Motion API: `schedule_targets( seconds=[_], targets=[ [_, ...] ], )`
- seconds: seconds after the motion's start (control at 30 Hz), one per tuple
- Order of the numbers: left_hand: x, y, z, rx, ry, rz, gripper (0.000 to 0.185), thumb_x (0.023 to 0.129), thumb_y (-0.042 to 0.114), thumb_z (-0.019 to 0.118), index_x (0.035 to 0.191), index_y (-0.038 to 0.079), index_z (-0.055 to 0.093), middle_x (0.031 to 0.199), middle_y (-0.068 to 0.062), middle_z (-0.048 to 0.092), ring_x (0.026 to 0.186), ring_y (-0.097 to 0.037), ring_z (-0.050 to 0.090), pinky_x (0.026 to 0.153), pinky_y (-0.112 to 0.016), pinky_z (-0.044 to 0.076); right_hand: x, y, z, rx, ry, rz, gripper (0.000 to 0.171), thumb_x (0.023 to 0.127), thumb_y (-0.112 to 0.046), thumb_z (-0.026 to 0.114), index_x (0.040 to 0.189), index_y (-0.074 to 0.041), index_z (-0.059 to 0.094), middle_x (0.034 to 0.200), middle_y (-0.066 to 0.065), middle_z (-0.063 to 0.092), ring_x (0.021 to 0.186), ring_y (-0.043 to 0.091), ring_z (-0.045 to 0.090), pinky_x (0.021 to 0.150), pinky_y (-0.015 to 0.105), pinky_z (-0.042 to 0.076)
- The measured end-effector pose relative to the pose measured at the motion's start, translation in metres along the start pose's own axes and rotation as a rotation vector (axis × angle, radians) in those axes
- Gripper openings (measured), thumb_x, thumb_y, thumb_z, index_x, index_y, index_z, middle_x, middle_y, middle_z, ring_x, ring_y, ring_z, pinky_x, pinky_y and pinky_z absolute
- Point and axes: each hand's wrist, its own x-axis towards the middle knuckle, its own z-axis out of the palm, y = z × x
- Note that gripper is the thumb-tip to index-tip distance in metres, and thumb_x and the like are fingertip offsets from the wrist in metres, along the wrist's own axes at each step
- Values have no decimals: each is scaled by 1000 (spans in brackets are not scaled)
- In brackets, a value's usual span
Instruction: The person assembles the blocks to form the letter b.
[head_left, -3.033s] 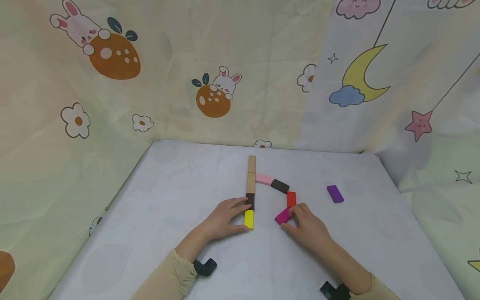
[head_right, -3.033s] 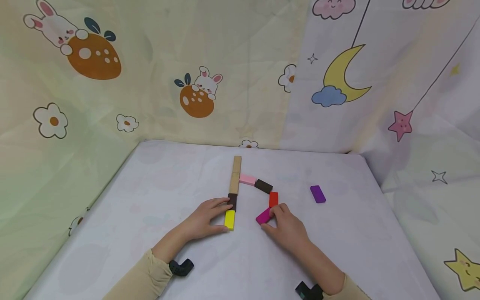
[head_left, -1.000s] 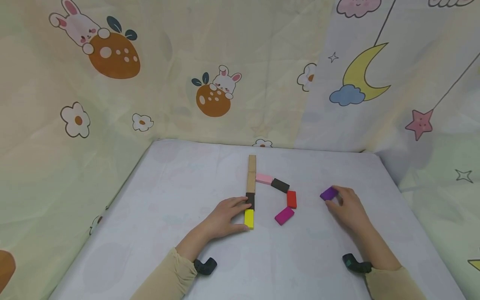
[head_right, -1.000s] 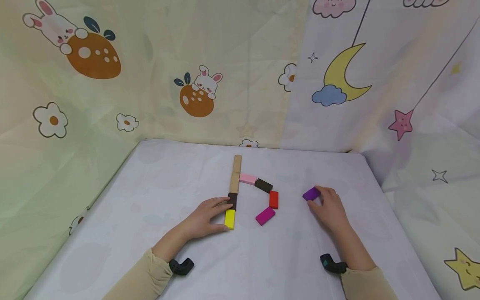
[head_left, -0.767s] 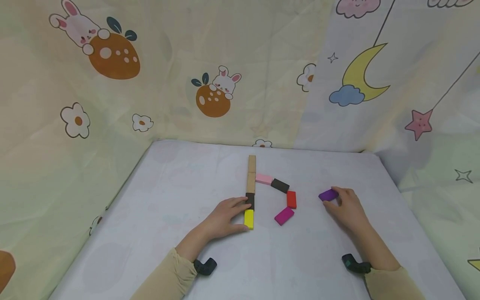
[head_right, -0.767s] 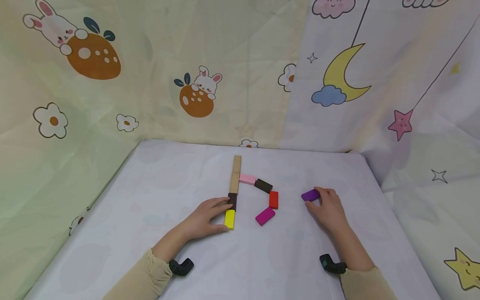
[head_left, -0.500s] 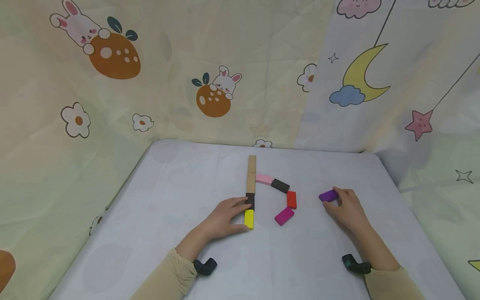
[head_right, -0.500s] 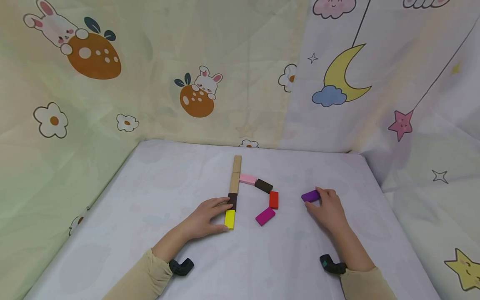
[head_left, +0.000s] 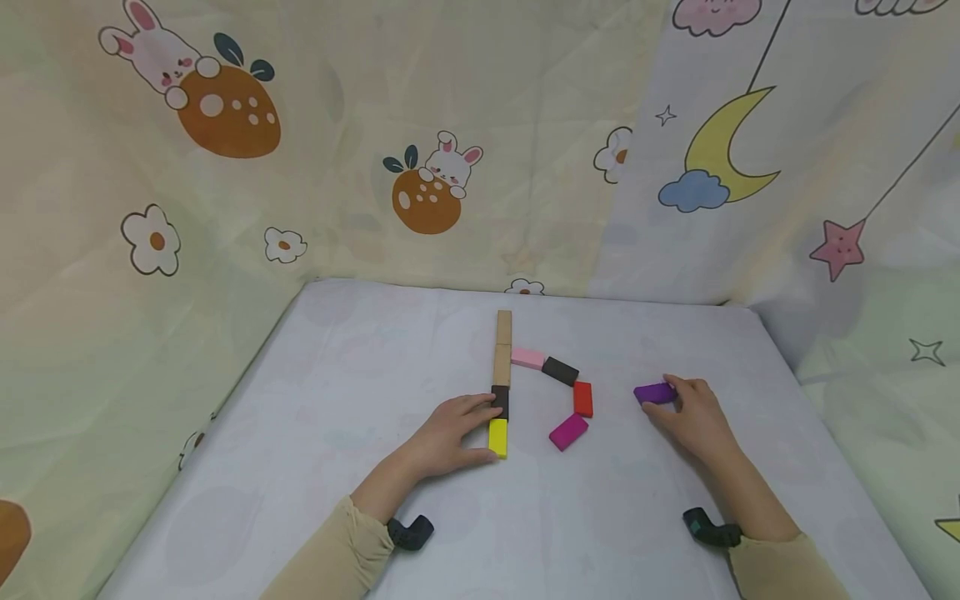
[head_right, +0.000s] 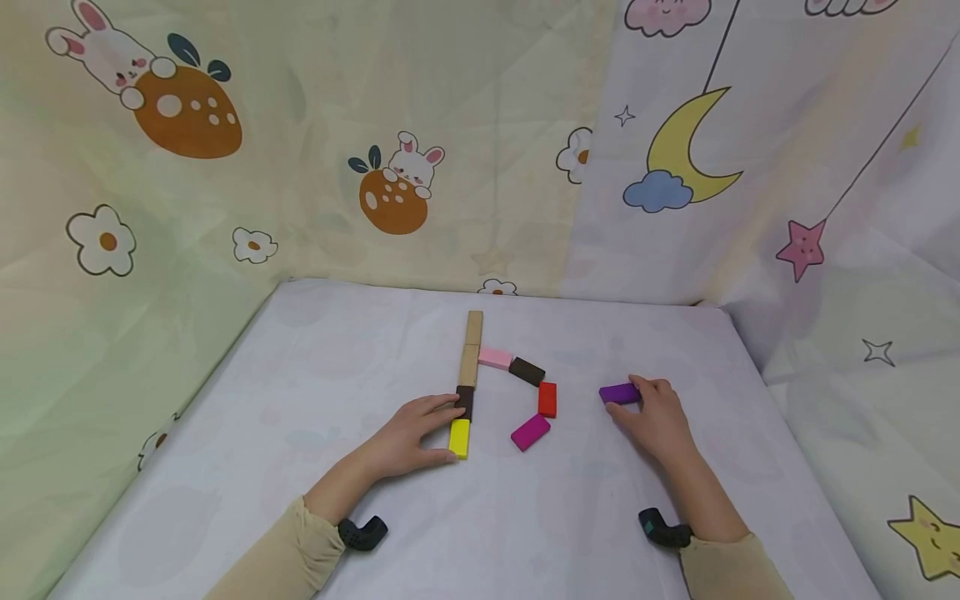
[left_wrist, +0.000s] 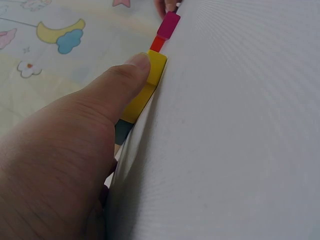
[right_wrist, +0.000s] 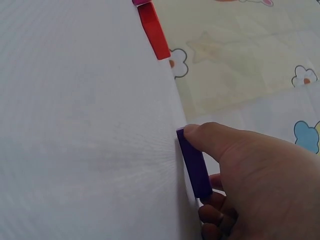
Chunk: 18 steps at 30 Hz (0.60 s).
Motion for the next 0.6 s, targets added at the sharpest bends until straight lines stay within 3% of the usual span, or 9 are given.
schedule_targets(
  seconds=[0.33,0.6],
  targets=[
    [-1,1,-1,-9,6,2,70,78,65,55,139,38,34,149,13,25,137,-17,27,112,-44,25,1,7,3,-7,42,-98,53,86,-44,60,129,-14,51,113,21,48,95,34,49,73,48,44],
    [-1,2,-1,-7,-3,-6,70,78,65,54,139,38,34,149,15,24,137,-16,27,113,-44,25,0,7,0,-4,33,-122,44,88,-35,60,126,-13,53,110,17,50,91,28,50,71,43,43]
  ],
)
